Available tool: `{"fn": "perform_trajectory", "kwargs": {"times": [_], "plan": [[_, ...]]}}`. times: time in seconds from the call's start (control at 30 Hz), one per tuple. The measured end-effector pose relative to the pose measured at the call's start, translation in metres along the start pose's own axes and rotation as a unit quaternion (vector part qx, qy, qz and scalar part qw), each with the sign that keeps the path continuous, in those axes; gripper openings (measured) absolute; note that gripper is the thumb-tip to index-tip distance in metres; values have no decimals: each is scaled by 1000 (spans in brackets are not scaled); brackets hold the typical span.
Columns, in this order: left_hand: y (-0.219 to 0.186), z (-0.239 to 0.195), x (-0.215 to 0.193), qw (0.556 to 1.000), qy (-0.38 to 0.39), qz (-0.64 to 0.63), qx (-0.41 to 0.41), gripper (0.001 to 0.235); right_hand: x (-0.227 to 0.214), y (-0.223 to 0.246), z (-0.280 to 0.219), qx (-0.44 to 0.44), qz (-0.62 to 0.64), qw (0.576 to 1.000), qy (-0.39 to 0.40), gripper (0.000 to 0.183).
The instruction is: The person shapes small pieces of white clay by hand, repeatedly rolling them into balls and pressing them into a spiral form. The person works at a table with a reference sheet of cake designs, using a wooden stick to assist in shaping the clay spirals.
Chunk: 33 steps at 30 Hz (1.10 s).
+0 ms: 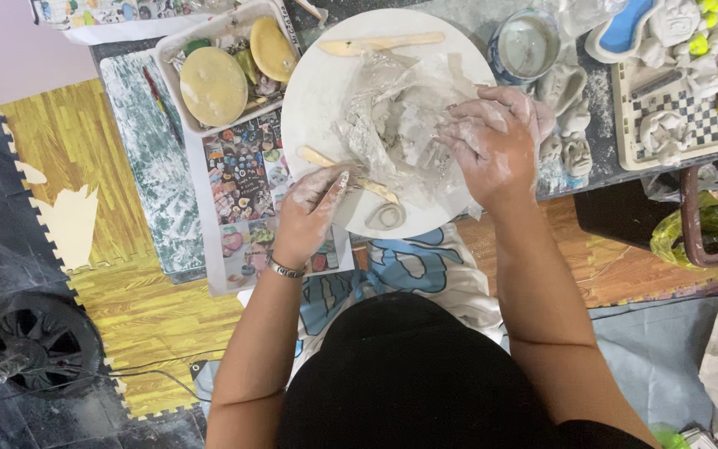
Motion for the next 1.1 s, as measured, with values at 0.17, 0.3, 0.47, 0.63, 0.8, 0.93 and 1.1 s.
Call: {"fn": "perform_trajectory", "kwargs": {"times": [0.17,0.3,0.47,0.63,0.8,0.93,1.1], "plan": [[0,-1,-1,1000,-6,5,-3,25,1,-4,-6,9,2,1000,0,12],[2,0,0,1000,-3,1,5,25,8,-9,-6,39,-24,998,35,21],[4,0,0,1000,-1,-7,14,25,4,-3,-5,15,-46,999,3,13],[7,1,1,999,3,-41,-9,25,6,-4,-4,15,-33,999,27,10],[0,0,-1,1000,2,-10,2,24,10,1,2,17,-38,998,36,18],[1,-1,-1,1000,-3,-26,-7,23,7,5,3,9,4,1000,25,27],[5,0,1,998,10,-63,5,23,5,9,4,-2,-34,999,28,26]]}}
Point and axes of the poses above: each hand's wrist, its own z-axis towards the middle knuckle, its own x-axis out of the palm, y = z × x, the point moved 6 cm from there along z, towards the middle knuckle, and after that the axes turned 2 degrees about -z, right-handed, at the moved point
